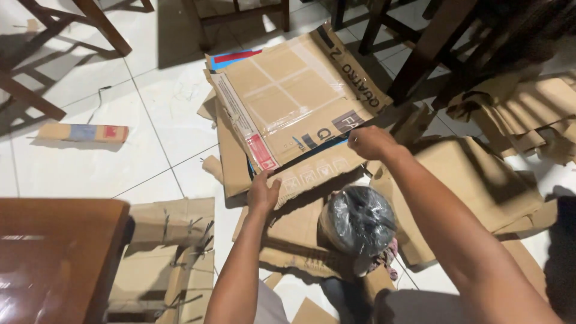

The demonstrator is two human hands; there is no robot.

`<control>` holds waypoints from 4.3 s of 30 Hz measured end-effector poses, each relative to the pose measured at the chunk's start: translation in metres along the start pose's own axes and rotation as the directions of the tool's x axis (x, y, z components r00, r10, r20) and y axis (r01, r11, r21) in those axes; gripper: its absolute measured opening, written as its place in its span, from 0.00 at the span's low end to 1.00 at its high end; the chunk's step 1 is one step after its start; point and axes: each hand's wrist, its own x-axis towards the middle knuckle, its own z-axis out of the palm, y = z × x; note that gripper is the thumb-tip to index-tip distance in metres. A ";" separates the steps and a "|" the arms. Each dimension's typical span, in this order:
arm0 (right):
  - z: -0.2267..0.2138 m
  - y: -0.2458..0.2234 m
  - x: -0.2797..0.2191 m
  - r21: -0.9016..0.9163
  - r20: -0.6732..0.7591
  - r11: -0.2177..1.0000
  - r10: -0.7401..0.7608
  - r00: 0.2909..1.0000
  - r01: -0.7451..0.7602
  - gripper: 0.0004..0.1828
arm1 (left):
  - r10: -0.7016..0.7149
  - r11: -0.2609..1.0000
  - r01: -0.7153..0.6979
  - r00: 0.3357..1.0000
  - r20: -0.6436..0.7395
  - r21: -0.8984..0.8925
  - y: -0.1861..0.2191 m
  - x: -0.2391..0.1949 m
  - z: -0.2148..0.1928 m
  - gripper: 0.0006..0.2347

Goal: The person tears strips from a cardboard box and uses them to wrap and secure the leg of a wooden chair. They then tie the cardboard with black plastic ties, cutting the excess with scissors. The task involves repeated wrapping and tying to reinforce the chair leg.

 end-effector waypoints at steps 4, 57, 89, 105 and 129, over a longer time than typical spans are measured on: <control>0.075 0.012 0.061 0.043 0.081 0.999 -0.017 0.997 0.013 0.22 | -0.071 0.997 0.072 0.996 -0.050 0.000 -0.021 0.024 0.014 0.25; 0.080 -0.118 0.003 0.813 0.111 0.536 0.241 0.964 -0.228 0.51 | -0.801 0.421 0.034 0.483 -0.354 -0.907 -0.003 0.014 -0.080 0.26; 0.105 -0.085 0.062 0.935 -0.265 0.319 0.329 0.907 0.157 0.44 | 0.191 0.968 -0.199 0.980 -0.061 -0.153 0.006 0.004 -0.045 0.15; 0.168 -0.058 0.116 0.482 -0.435 0.842 -0.013 0.901 0.245 0.09 | 0.286 0.924 -0.294 0.956 0.069 0.245 -0.029 0.015 -0.020 0.26; 0.213 0.122 0.074 0.577 -0.088 0.616 0.700 0.709 -0.536 0.38 | 0.265 0.897 -0.142 0.930 -0.253 0.418 -0.055 0.045 0.012 0.17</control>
